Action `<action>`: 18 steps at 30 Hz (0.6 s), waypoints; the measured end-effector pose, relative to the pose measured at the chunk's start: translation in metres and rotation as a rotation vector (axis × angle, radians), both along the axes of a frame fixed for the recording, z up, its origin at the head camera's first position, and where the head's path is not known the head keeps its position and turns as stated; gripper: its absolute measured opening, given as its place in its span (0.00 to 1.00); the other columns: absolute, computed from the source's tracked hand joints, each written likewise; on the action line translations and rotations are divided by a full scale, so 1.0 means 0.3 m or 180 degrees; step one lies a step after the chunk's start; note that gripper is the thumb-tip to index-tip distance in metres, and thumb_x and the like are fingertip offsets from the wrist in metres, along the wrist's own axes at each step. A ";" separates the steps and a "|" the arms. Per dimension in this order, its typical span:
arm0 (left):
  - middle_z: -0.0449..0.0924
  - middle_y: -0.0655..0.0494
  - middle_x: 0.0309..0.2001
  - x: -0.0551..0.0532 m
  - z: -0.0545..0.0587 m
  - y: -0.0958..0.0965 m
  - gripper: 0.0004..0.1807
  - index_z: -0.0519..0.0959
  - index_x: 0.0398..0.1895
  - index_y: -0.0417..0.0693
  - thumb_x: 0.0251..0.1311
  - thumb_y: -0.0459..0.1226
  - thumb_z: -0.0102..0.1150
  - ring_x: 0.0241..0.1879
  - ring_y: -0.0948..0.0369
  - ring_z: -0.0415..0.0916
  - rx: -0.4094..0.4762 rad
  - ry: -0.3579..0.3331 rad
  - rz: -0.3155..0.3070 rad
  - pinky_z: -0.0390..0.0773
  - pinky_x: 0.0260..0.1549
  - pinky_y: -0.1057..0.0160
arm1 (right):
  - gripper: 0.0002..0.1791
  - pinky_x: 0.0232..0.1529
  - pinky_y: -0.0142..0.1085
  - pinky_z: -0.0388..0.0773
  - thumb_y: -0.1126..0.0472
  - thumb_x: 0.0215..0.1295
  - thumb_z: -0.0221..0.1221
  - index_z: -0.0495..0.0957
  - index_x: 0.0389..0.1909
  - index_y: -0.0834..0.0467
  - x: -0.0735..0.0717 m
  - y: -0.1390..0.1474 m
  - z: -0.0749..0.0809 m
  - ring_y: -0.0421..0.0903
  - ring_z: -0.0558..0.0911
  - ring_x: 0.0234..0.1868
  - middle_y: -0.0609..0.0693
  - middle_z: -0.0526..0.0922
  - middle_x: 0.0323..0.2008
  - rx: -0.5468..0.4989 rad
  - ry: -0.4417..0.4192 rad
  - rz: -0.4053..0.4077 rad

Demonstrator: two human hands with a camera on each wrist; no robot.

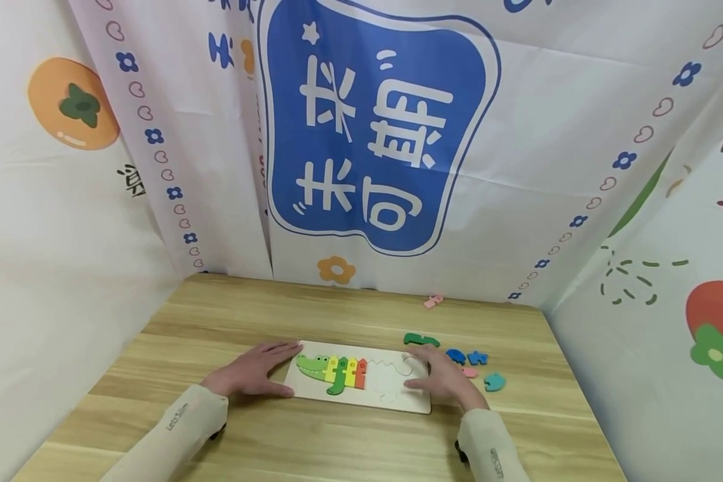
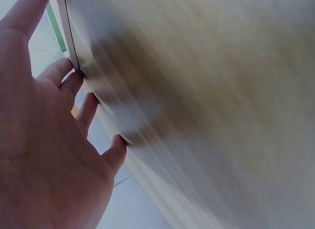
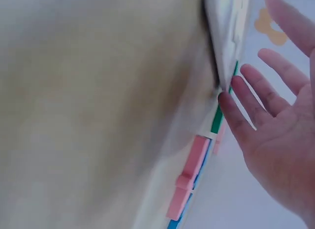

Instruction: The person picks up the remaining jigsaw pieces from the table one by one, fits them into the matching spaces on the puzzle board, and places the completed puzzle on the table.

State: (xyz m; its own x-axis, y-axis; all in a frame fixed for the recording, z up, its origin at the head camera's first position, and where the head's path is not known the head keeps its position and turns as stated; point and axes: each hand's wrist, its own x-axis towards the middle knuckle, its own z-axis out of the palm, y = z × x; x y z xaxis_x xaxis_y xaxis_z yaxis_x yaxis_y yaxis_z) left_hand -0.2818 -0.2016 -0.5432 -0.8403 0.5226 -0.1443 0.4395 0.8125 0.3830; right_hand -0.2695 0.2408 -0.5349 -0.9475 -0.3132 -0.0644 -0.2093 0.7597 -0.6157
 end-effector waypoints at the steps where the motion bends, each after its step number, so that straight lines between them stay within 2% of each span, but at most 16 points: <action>1: 0.56 0.54 0.82 0.001 0.003 0.000 0.55 0.58 0.83 0.58 0.56 0.69 0.66 0.80 0.42 0.52 0.0003 -0.0007 0.0001 0.54 0.76 0.33 | 0.38 0.68 0.65 0.71 0.51 0.62 0.74 0.73 0.73 0.53 -0.015 0.004 0.005 0.65 0.72 0.71 0.60 0.73 0.71 -0.0059 0.0003 -0.0060; 4: 0.56 0.53 0.82 0.002 0.008 0.001 0.55 0.58 0.83 0.58 0.56 0.69 0.66 0.80 0.42 0.52 -0.0007 -0.0021 0.0000 0.54 0.76 0.33 | 0.36 0.64 0.61 0.76 0.53 0.68 0.69 0.70 0.74 0.56 -0.081 0.022 0.021 0.65 0.76 0.66 0.62 0.75 0.68 -0.0222 0.0049 -0.0215; 7: 0.56 0.53 0.82 0.000 0.011 0.005 0.55 0.58 0.83 0.58 0.56 0.69 0.66 0.81 0.42 0.52 -0.0003 -0.0035 0.0004 0.53 0.76 0.33 | 0.37 0.64 0.62 0.76 0.52 0.71 0.66 0.66 0.76 0.60 -0.167 0.047 0.034 0.68 0.74 0.67 0.66 0.72 0.70 -0.0277 0.0151 -0.0422; 12: 0.56 0.53 0.82 -0.002 0.004 0.003 0.55 0.57 0.83 0.60 0.55 0.70 0.65 0.81 0.42 0.52 -0.0022 -0.0013 0.0018 0.53 0.76 0.34 | 0.41 0.71 0.70 0.62 0.52 0.74 0.62 0.57 0.80 0.63 -0.302 0.077 0.022 0.74 0.61 0.75 0.72 0.59 0.77 -0.0013 0.0220 -0.0550; 16: 0.57 0.53 0.82 0.001 -0.001 -0.002 0.56 0.58 0.83 0.60 0.55 0.71 0.64 0.80 0.41 0.52 -0.0022 0.0011 0.0017 0.54 0.76 0.33 | 0.44 0.75 0.71 0.51 0.50 0.75 0.60 0.51 0.83 0.58 -0.360 0.075 0.002 0.73 0.50 0.79 0.69 0.48 0.81 0.0119 0.0001 -0.0558; 18: 0.57 0.53 0.82 -0.001 -0.004 -0.002 0.56 0.58 0.83 0.60 0.54 0.71 0.65 0.80 0.41 0.52 0.0002 0.0018 0.0007 0.54 0.76 0.33 | 0.41 0.77 0.69 0.49 0.50 0.76 0.59 0.53 0.82 0.60 -0.377 0.071 -0.006 0.72 0.48 0.80 0.67 0.47 0.82 0.0171 -0.0027 -0.0495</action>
State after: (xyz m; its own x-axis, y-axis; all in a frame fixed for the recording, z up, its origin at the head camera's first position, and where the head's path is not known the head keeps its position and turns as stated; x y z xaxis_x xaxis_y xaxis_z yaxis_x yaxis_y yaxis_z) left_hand -0.2820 -0.2021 -0.5443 -0.8423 0.5208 -0.1393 0.4398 0.8132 0.3810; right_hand -0.3827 0.2622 -0.5368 -0.9836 -0.1588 -0.0852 -0.0817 0.8145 -0.5744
